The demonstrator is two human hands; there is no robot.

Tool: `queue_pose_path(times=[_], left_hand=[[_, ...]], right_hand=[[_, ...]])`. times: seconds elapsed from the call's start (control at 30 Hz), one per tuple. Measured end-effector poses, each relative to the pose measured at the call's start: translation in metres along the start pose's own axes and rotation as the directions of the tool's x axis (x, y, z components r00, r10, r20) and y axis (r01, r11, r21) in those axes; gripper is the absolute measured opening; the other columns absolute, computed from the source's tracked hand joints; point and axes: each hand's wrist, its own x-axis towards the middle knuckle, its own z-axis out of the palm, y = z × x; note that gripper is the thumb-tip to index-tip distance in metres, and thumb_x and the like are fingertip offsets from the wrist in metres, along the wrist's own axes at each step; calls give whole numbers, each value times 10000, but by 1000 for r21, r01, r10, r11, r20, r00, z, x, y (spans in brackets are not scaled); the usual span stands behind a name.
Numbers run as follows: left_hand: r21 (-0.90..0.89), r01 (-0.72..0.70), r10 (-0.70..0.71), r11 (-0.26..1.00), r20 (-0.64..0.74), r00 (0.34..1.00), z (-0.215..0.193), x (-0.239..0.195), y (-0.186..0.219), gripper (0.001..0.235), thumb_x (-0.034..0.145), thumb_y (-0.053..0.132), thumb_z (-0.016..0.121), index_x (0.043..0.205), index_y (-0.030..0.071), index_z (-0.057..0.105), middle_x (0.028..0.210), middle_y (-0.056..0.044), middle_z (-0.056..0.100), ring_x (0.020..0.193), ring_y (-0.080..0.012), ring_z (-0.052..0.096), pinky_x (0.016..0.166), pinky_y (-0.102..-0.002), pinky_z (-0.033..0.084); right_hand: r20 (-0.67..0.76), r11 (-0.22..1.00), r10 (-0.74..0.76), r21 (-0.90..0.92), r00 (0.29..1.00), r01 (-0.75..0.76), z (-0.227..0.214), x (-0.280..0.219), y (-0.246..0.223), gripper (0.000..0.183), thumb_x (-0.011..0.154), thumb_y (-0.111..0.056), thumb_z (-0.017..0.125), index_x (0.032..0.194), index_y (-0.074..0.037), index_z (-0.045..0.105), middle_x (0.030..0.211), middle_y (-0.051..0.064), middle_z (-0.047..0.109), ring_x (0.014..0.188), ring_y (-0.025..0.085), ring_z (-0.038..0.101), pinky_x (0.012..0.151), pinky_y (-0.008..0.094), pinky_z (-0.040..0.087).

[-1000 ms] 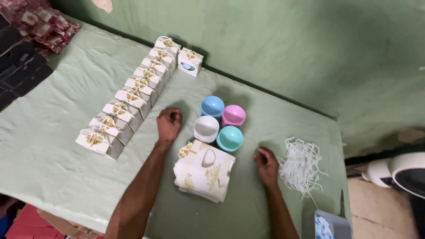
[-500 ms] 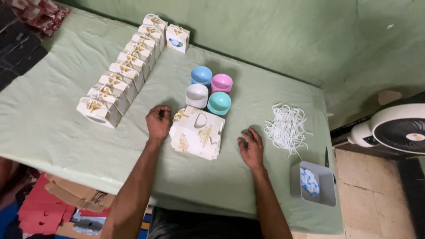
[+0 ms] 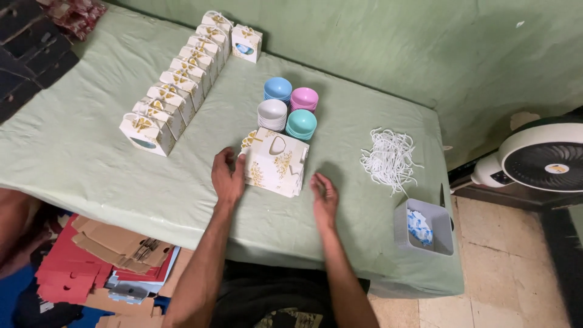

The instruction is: Folding cardboard gift boxes and tying decorative ribbons around them.

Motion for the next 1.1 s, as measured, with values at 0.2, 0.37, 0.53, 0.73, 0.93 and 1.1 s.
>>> queue_pose_path(times=[0.2, 0.37, 0.53, 0.73, 0.93, 1.1], left_hand=[[43, -31, 28, 999, 61, 998, 0, -1, -3, 672, 781, 485, 865, 1196, 58, 554, 1130, -170, 603, 1069, -423, 647, 993, -518, 493], [84, -64, 59, 994, 69, 996, 9, 4, -23, 571, 753, 493, 908, 1024, 117, 573, 1008, -91, 590, 904, -350, 669, 891, -463, 508], [79, 4, -11, 997, 76, 997, 11, 9, -30, 445, 790, 427, 894, 939, 129, 598, 945, -91, 615, 803, -336, 665, 786, -428, 503], [11, -38, 38, 999, -4, 999, 13, 8, -38, 313, 874, 338, 854, 916, 107, 647, 929, -106, 610, 911, -347, 659, 834, -427, 508], [-116, 37, -44, 993, -53, 998, 13, 6, -39, 234, 922, 246, 797, 977, 71, 650, 870, -96, 614, 843, -270, 633, 759, -390, 506], [-462, 74, -121, 884, -74, 990, 13, 2, -40, 272, 900, 52, 805, 1128, -10, 672, 784, -13, 551, 764, -142, 564, 760, -301, 519]], right_hand=[[30, 915, -160, -371, 987, 160, 26, -30, -25, 727, 914, -409, 774, 1511, -94, 503, 1458, 191, 556, 1417, 356, 478, 1211, 494, 328], [77, 912, -163, -368, 984, 180, 16, -33, -29, 702, 931, -423, 746, 1520, -137, 492, 1431, 137, 596, 1400, 319, 507, 1165, 499, 382], [93, 890, -156, -419, 983, 181, 21, -33, -32, 726, 858, -468, 820, 1466, -163, 569, 1394, 143, 613, 1366, 338, 541, 1115, 518, 443], [87, 898, -143, -408, 986, 166, 22, -34, -33, 688, 834, -460, 844, 1400, -132, 632, 1346, 173, 635, 1321, 367, 577, 1112, 492, 454], [91, 893, -143, -418, 986, 168, 20, -35, -31, 664, 820, -456, 858, 1377, -153, 660, 1332, 147, 640, 1309, 340, 591, 1116, 465, 456], [139, 887, -191, -400, 972, 232, 19, -36, -33, 620, 851, -428, 838, 1364, -124, 667, 1329, 162, 648, 1312, 357, 576, 1128, 474, 436]])
